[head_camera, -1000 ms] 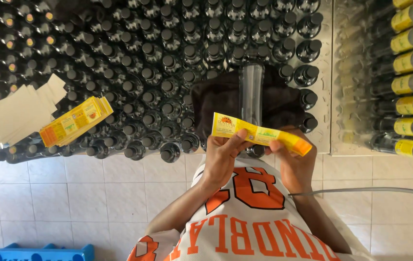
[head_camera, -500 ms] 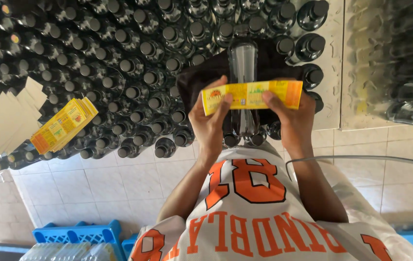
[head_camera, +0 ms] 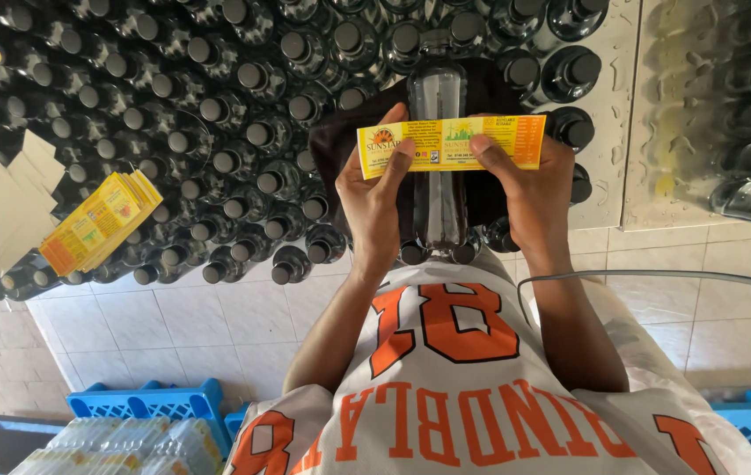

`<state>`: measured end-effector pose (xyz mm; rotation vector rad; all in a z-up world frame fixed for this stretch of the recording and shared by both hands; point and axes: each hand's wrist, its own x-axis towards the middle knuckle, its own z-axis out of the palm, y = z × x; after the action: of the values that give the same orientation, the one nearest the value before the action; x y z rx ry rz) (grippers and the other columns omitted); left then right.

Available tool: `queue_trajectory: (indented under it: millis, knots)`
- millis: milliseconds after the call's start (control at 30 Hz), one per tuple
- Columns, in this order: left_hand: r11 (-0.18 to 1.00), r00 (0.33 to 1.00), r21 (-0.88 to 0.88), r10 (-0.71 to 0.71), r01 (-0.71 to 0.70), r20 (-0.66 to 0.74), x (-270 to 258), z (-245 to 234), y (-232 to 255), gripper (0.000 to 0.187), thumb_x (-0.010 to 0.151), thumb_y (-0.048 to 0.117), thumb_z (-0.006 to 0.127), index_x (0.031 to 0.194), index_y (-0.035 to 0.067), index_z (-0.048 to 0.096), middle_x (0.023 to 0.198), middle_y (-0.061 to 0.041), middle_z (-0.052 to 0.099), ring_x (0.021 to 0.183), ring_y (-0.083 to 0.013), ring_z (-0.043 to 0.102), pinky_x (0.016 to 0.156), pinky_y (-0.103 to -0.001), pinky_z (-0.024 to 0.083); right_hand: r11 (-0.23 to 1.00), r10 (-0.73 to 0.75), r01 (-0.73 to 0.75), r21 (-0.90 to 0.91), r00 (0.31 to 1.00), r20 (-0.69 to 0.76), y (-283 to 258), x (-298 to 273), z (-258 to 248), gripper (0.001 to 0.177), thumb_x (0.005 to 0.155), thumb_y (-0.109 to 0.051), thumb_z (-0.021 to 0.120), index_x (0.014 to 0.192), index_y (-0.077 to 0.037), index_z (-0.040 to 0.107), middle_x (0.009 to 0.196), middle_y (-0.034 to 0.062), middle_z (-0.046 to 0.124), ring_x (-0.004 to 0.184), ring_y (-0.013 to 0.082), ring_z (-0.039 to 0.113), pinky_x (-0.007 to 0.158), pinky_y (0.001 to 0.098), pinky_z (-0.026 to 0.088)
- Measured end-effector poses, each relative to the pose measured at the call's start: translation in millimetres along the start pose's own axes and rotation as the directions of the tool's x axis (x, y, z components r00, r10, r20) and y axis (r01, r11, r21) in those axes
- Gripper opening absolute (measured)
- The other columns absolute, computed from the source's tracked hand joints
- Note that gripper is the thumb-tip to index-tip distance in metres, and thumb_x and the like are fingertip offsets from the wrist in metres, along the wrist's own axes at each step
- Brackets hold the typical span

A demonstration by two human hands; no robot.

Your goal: Manually peeling and applying adhesive labels to plastic bottles in a production setting.

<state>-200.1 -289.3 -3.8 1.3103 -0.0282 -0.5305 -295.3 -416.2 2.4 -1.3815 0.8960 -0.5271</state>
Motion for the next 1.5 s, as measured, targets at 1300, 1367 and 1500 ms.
queue_trajectory:
  millis: [1300,1367,1500]
  knots:
    - [0.997,1.000,-0.079,0.004,-0.004,-0.001,5,-2,-3,0.036,0.099,0.013,0.086,0.131,-0.001,0.076,0.142,-0.019,0.074,0.127,-0.0209,0.073,0.112,-0.037,0.058,0.998,-0.025,0.026,-0.057,0.999,0.030,5,5,-6,0.025,0.101,-0.023,0.095,0.103,-0.003,0.080,0.092,0.0090,0.079,0.090,0.0097,0.067,0.086,0.0359,0.061]
    - [0.996,1.000,-0.086,0.007,-0.006,0.001,6,-2,-3,0.036,0.099,0.012,0.086,0.131,-0.001,0.076,0.142,-0.019,0.074,0.126,-0.0214,0.074,0.111,-0.037,0.059,0.998,-0.024,0.026,-0.049,0.999,0.029,6,5,-6,0.024,0.101,-0.023,0.094,0.103,-0.003,0.080,0.092,0.0089,0.079,0.090,0.0099,0.068,0.086,0.0361,0.062]
    - [0.997,1.000,-0.081,0.005,-0.005,0.005,6,-4,-4,0.035,0.099,0.012,0.086,0.131,-0.001,0.076,0.141,-0.019,0.075,0.126,-0.0206,0.073,0.111,-0.037,0.059,0.998,-0.034,0.035,-0.053,0.999,0.028,7,6,-6,0.023,0.101,-0.022,0.094,0.103,-0.004,0.080,0.091,0.0090,0.079,0.090,0.0106,0.069,0.086,0.0359,0.062]
